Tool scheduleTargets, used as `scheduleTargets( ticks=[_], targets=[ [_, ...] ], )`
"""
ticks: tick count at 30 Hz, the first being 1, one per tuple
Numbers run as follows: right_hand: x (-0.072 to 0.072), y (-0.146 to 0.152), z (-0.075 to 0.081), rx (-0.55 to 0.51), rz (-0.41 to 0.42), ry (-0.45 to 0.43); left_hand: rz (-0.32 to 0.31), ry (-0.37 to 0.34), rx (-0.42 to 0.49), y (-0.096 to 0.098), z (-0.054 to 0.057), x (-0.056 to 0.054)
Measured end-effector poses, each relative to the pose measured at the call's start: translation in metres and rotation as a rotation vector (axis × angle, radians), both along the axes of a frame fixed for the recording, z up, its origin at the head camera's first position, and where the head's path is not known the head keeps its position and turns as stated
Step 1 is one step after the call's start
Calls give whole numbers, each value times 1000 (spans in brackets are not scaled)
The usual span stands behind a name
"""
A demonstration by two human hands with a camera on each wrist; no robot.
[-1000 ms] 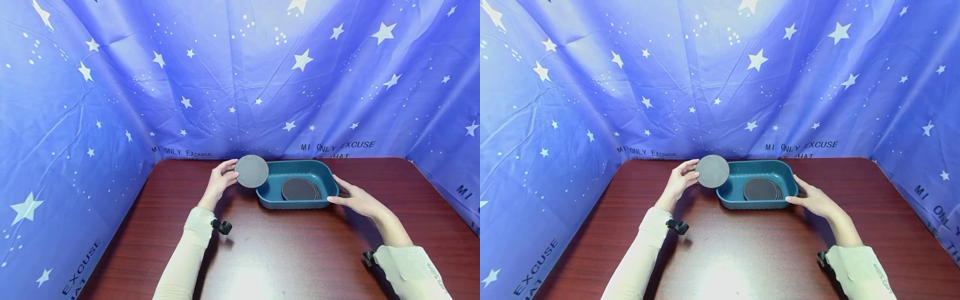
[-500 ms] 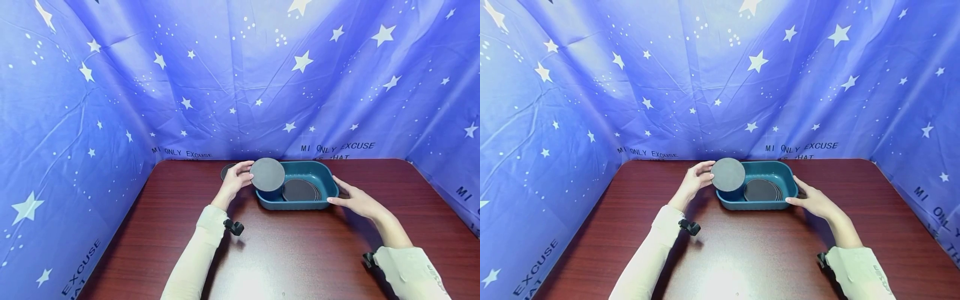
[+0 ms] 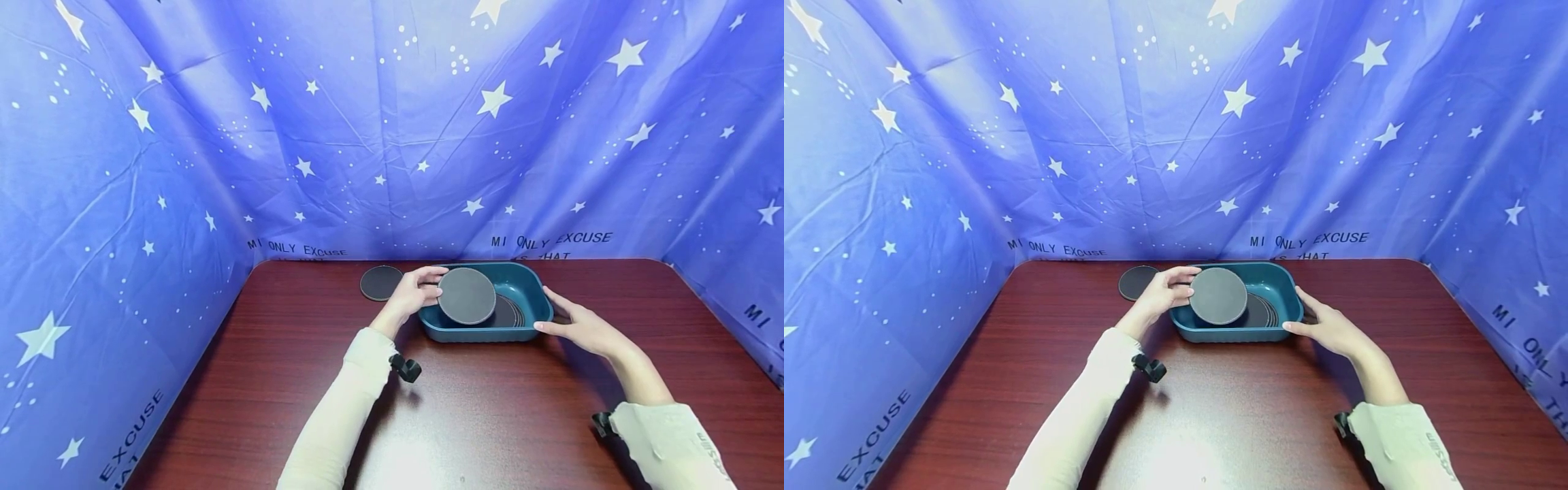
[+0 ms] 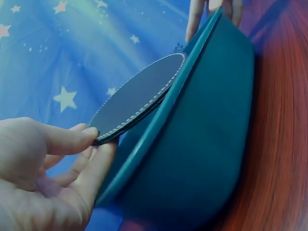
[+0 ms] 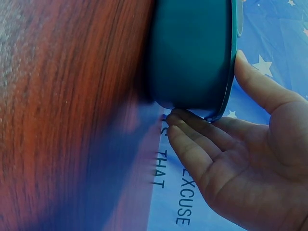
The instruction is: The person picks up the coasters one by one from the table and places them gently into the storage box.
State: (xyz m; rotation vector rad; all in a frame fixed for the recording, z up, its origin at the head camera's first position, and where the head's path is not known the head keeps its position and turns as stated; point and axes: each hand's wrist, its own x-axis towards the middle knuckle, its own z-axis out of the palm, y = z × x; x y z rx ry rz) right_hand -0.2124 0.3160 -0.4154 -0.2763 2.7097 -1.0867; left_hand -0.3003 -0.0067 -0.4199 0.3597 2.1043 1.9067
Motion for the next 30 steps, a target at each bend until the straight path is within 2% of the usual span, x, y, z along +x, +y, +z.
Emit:
scheduleTargets(
  ticks=[6, 11, 17, 19, 21, 27, 30],
  targets=[
    [0, 2, 0, 3, -3, -12, -53, 19, -68, 18, 7, 2],
    [0, 1, 0, -5, 5, -10, -45, -2, -107, 29, 8, 0],
    [1, 0, 0, -6, 7, -6, -31, -47, -172, 40, 3, -4],
    [1, 0, 1, -9, 5, -6, -21, -36, -207, 43, 2, -4],
    [1, -1, 1, -14, 2, -7, -10, -10, -264, 45, 1, -4],
    [1, 0, 0, -13, -7, -16, -15, 143, -596, 50, 0, 0],
    [1, 1, -1, -7, -4, -16, -31, 181, -704, 52, 0, 1]
  ],
)
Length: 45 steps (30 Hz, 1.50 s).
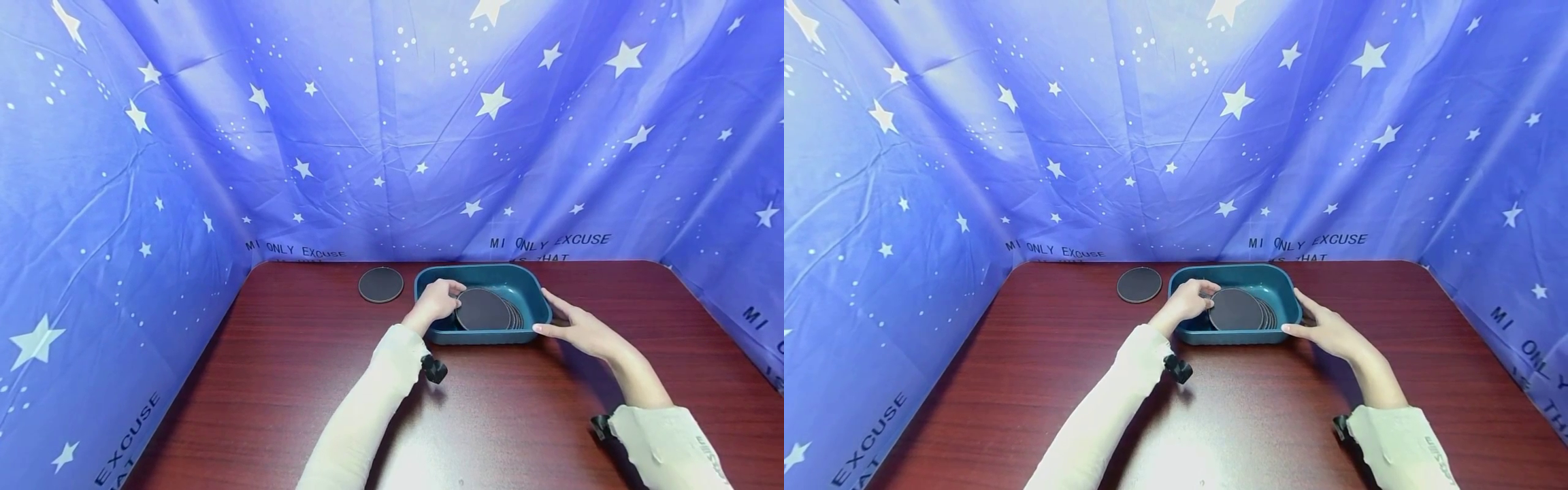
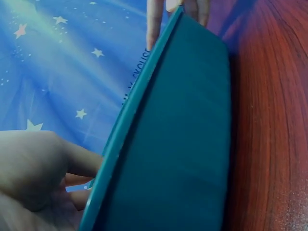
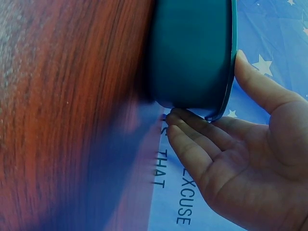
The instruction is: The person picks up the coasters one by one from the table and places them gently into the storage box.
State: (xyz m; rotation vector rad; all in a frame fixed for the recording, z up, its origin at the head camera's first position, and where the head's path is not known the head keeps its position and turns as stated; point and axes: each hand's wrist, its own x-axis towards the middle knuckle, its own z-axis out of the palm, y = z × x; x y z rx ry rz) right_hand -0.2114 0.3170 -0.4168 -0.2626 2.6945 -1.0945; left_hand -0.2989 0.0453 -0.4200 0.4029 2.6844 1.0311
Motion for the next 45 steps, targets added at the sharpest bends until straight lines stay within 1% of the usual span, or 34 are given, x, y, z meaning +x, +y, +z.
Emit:
scheduleTargets(
  ticks=[7, 11, 13, 16, 19, 21, 23, 28, 33, 36, 37, 40, 43, 45],
  targets=[
    [0, 0, 0, 1, -4, -8, -18, -23, -65, 2, -1, 2],
    [1, -1, 0, 0, -5, -12, -31, -23, -70, 1, 0, 4],
    [2, -1, 0, 2, -5, -11, -30, -30, -47, 0, 3, 5],
    [3, -1, 0, 0, -5, -8, -39, -26, 11, -4, 7, 5],
    [3, -1, 1, -6, -13, -13, -50, 17, 90, -10, 11, 2],
    [3, -1, 2, -8, -16, -16, -46, 66, 143, -15, 13, 0],
    [3, -1, 2, -10, -14, -13, -27, 124, 196, -20, 16, -3],
    [4, -2, 3, -22, -8, -14, 56, 243, 306, -37, 19, -9],
    [3, -2, 1, -24, -3, -6, 103, 320, 412, -55, 20, -18],
    [2, -2, 1, -20, 6, 4, 119, 353, 464, -67, 19, -23],
    [2, -2, 1, -16, 7, 4, 125, 375, 475, -71, 17, -25],
    [2, -2, 1, -12, 1, 1, 144, 387, 510, -82, 13, -28],
    [2, -1, 0, -10, 2, 0, 181, 373, 532, -92, 7, -31],
    [2, -2, 0, -17, 6, 1, 213, 351, 541, -98, 1, -32]
  ],
)
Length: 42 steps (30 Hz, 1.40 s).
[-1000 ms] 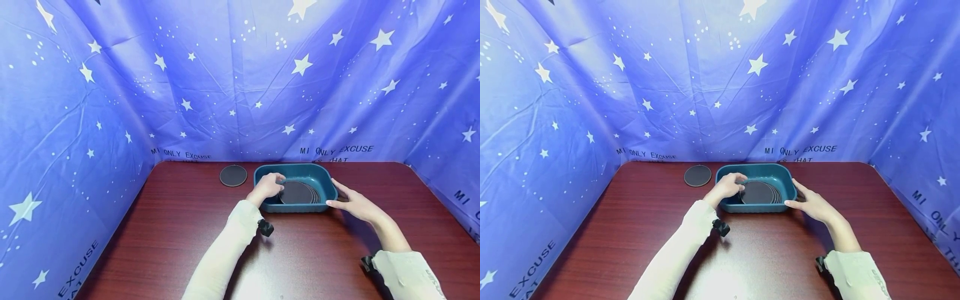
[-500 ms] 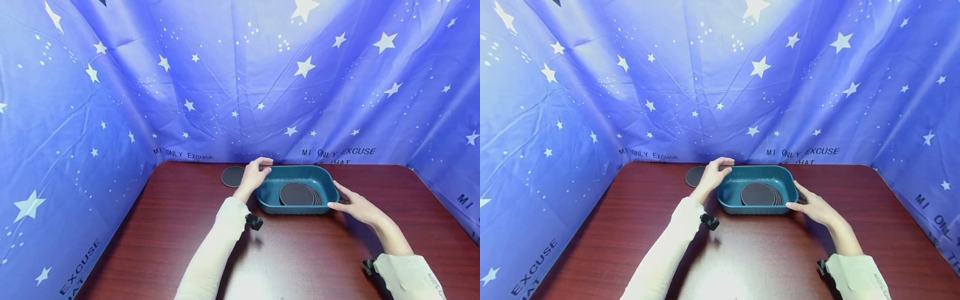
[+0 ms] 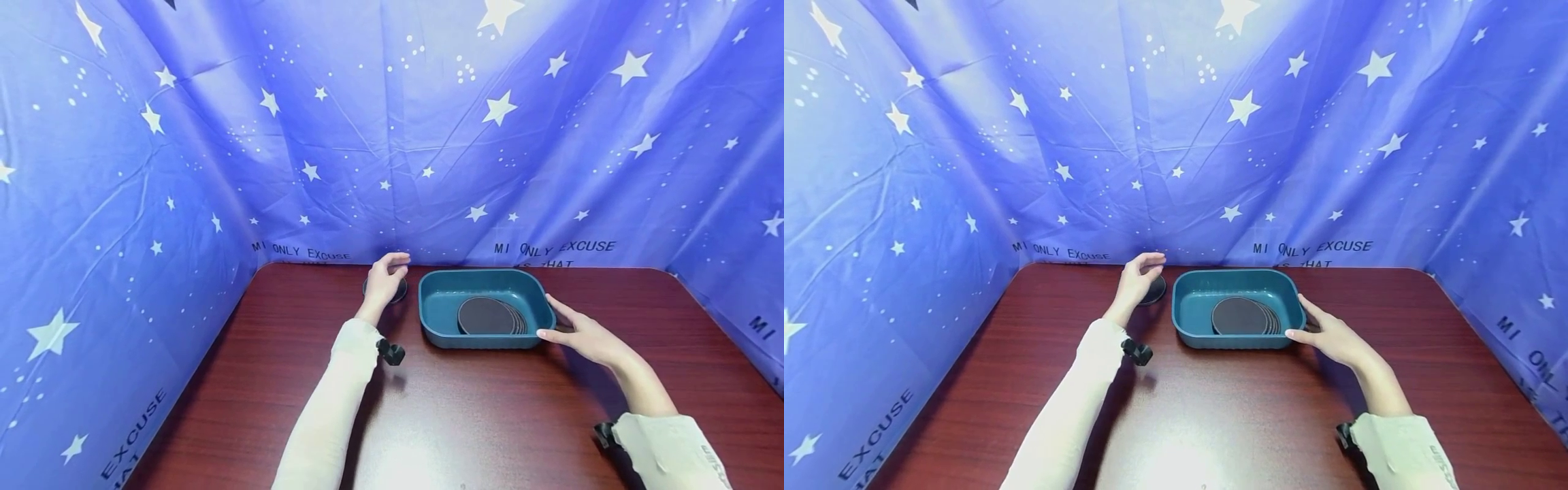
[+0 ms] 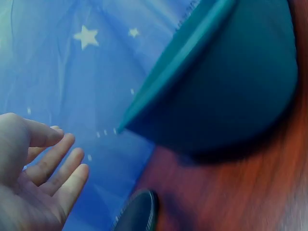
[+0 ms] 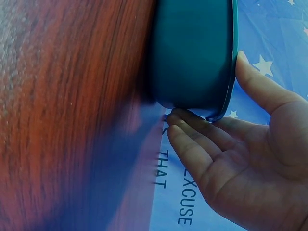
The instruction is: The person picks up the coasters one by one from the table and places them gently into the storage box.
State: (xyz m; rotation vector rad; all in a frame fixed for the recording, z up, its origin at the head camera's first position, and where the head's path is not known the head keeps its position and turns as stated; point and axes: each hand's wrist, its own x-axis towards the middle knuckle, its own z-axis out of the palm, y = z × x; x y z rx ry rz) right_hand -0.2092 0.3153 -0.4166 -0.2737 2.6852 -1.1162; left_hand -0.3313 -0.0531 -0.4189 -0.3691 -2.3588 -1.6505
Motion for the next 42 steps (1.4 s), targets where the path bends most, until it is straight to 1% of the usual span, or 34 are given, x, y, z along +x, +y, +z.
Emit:
scheduleTargets(
  ticks=[5, 9, 11, 14, 17, 20, 23, 28, 31, 36, 38, 42],
  targets=[
    [0, 0, -1, -16, -5, -8, 54, -15, 31, -14, -16, -5],
    [1, 0, -1, -21, -8, -9, 85, -23, 79, -26, -26, -6],
    [1, 0, -1, -18, -10, -8, 111, -30, 98, -31, -31, -5],
    [1, 0, -1, -23, -4, -4, 160, -41, 91, -40, -38, -5],
    [2, -1, 0, -34, -3, 0, 191, -51, 90, -47, -44, -6],
    [3, -1, 0, -38, -5, 1, 194, -70, 106, -54, -48, -5],
    [4, -1, -1, -32, -13, -4, 190, -116, 113, -59, -53, -6],
    [3, -2, 1, -35, -13, -1, 136, -192, 100, -67, -61, -10],
    [2, -2, 1, -36, -6, 10, 119, -223, 78, -69, -62, -10],
    [1, -1, 1, -39, -3, 6, 143, -250, -54, -67, -59, -10],
    [1, -1, 0, -37, 0, 5, 152, -243, -101, -66, -60, -10],
    [2, -1, -2, -32, -5, -2, 155, -200, -196, -64, -64, -8]
  ],
)
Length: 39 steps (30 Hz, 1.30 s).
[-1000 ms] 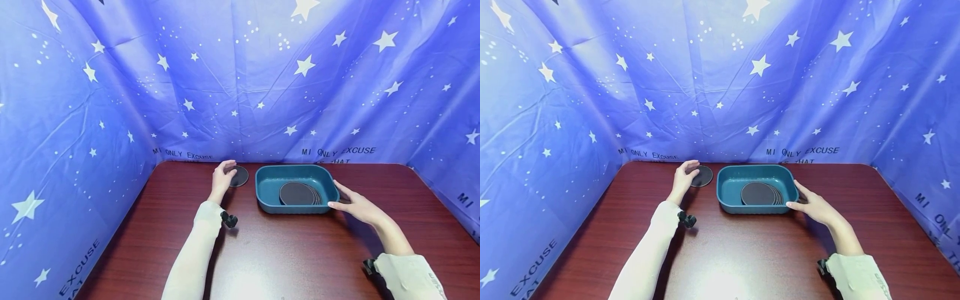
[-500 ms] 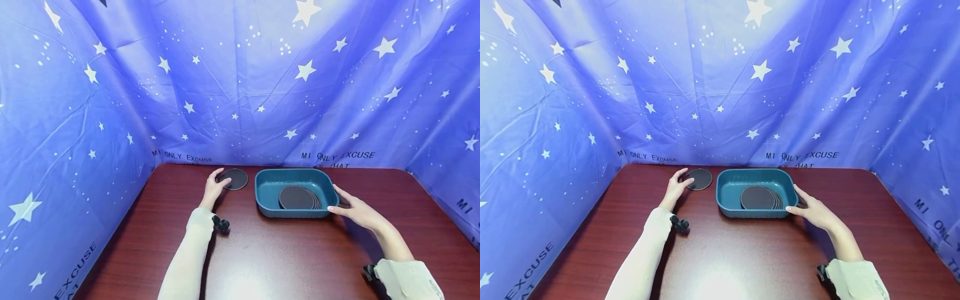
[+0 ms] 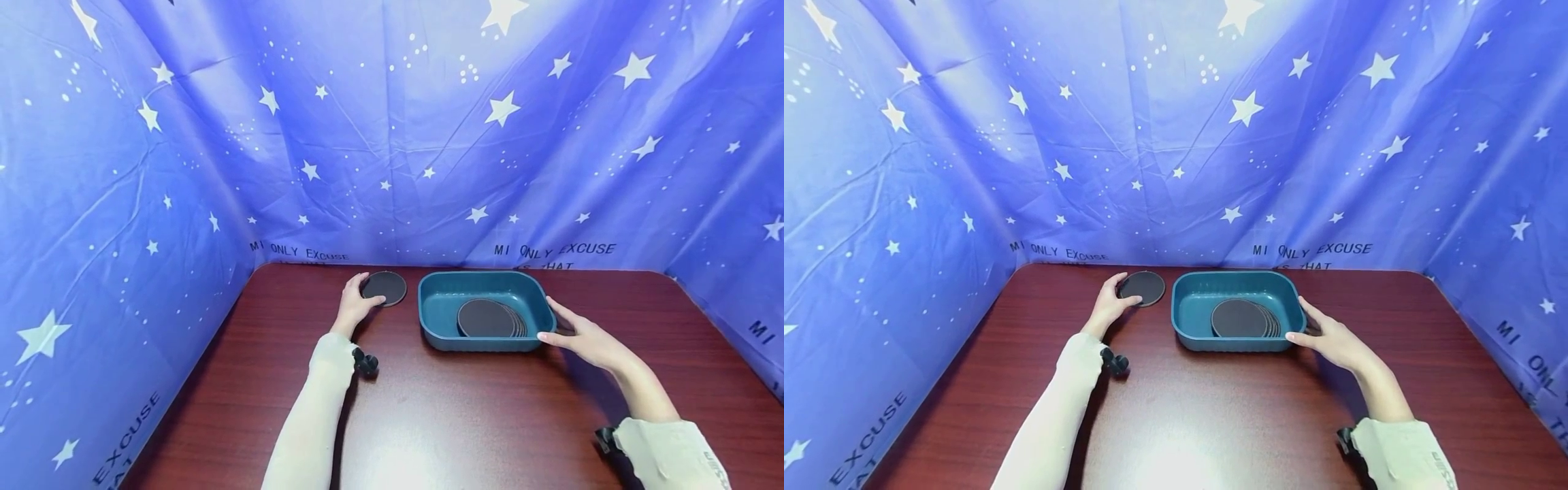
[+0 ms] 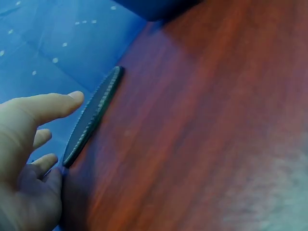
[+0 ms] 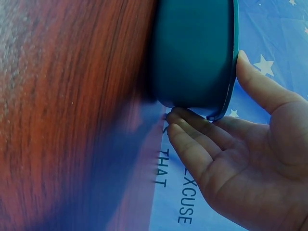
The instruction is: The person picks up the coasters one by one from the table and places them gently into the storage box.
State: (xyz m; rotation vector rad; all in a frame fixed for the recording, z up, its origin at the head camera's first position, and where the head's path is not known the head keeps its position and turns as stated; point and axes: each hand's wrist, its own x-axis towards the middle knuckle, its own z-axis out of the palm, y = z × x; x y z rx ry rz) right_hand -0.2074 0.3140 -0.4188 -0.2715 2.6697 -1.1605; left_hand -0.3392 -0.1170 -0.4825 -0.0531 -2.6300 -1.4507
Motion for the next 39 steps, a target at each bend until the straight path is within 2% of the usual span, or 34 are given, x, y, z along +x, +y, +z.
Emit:
scheduleTargets(
  ticks=[4, 7, 16, 22, 24, 29, 34, 39],
  targets=[
    [2, 0, 0, 1, -1, -1, -6, 18, -107, 6, -2, 2],
    [2, 0, 0, 7, 4, 13, -12, 24, -144, 10, -3, 3],
    [-1, 3, 0, 6, 6, 21, -39, 68, -113, 13, 0, 5],
    [-1, 3, -1, 5, 15, 22, -55, 129, -94, 8, 0, 4],
    [0, 2, 0, 11, 16, 24, -54, 113, -72, 6, 0, 5],
    [-1, 1, 1, 7, 23, 33, -9, 4, -15, 2, 4, 5],
    [0, 1, 1, 7, 24, 33, 26, -78, 102, -1, 6, 6],
    [1, 2, 0, 15, 21, 34, 23, -111, 236, -3, 5, 5]
  ],
)
